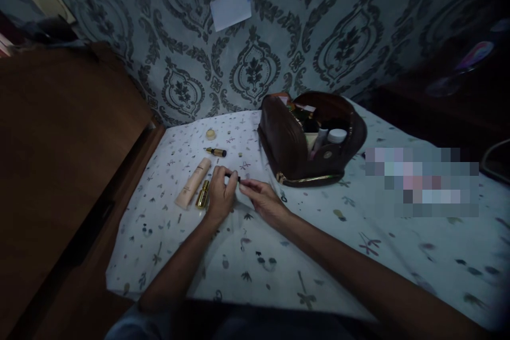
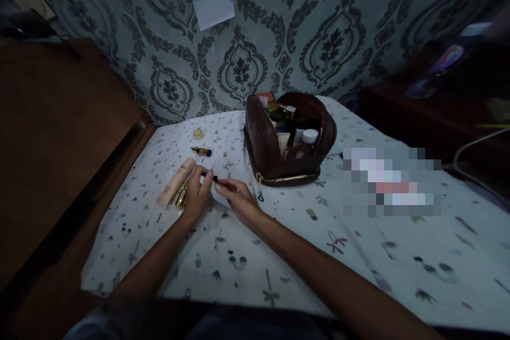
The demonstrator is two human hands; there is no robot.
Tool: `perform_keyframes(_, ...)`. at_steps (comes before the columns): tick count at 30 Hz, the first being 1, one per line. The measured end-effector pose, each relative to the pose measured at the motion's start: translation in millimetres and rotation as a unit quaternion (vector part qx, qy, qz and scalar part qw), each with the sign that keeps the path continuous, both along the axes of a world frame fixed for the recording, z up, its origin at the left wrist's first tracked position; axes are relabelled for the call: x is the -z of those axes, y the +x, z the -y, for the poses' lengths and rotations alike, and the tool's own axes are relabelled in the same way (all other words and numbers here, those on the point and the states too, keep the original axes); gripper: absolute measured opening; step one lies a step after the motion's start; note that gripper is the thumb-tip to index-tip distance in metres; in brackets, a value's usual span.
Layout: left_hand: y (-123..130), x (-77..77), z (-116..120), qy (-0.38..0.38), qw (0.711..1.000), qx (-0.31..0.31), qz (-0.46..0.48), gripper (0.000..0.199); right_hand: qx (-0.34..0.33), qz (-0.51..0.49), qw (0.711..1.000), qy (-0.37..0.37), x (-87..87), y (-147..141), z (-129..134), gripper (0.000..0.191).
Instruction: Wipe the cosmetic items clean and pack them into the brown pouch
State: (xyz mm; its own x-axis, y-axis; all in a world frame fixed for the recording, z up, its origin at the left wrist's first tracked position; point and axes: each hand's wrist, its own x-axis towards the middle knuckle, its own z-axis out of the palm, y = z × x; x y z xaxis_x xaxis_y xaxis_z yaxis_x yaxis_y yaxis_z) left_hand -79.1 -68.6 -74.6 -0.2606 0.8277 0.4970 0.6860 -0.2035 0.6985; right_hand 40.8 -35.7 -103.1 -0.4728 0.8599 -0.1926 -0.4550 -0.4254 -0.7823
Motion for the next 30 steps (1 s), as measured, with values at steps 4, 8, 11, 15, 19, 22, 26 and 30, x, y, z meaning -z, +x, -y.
perform_keyframes(4, 2, -0.6, 0, 0.009, 1.0, 0.004, 0.021, 0.032, -0.013, 0.005, 1.0, -0.014, -1.7, 1, 3, 0.047)
perform_keyframes(8, 1, 0.3, 0, 0.004, 0.997, 0.014, 0.079, 0.038, -0.038, -0.003, 0.999, -0.002, -5.6, 4, 4, 0.042)
perform_keyframes(11, -3, 2.7, -1, 0.0, 0.993, 0.005, 0.119, 0.041, -0.06, 0.017, 0.998, 0.022, -6.6, 5, 5, 0.038)
perform_keyframes(15, -7, 8.0, -5, -0.005, 0.983, -0.009, 0.186, 0.039, -0.07, 0.01, 0.994, 0.083, -4.4, 5, 5, 0.04)
perform_keyframes(19, -6, 8.6, -7, -0.044, 0.962, -0.016, 0.27, 0.035, -0.084, 0.023, 0.986, 0.14, 3.7, 3, 0, 0.048)
perform_keyframes(22, -1, 3.5, -3, -0.07, 0.97, 0.01, 0.231, 0.033, -0.026, 0.089, 0.972, 0.214, 12.3, 2, -6, 0.043)
perform_keyframes(26, 8, -0.8, 5, -0.08, 0.983, 0.131, 0.101, 0.043, 0.11, 0.248, 0.886, 0.376, 16.0, 8, -8, 0.032)
perform_keyframes(30, 14, 3.1, 8, -0.124, 0.981, 0.142, 0.04, 0.043, 0.135, 0.332, 0.807, 0.47, 7.0, 16, -5, 0.036)
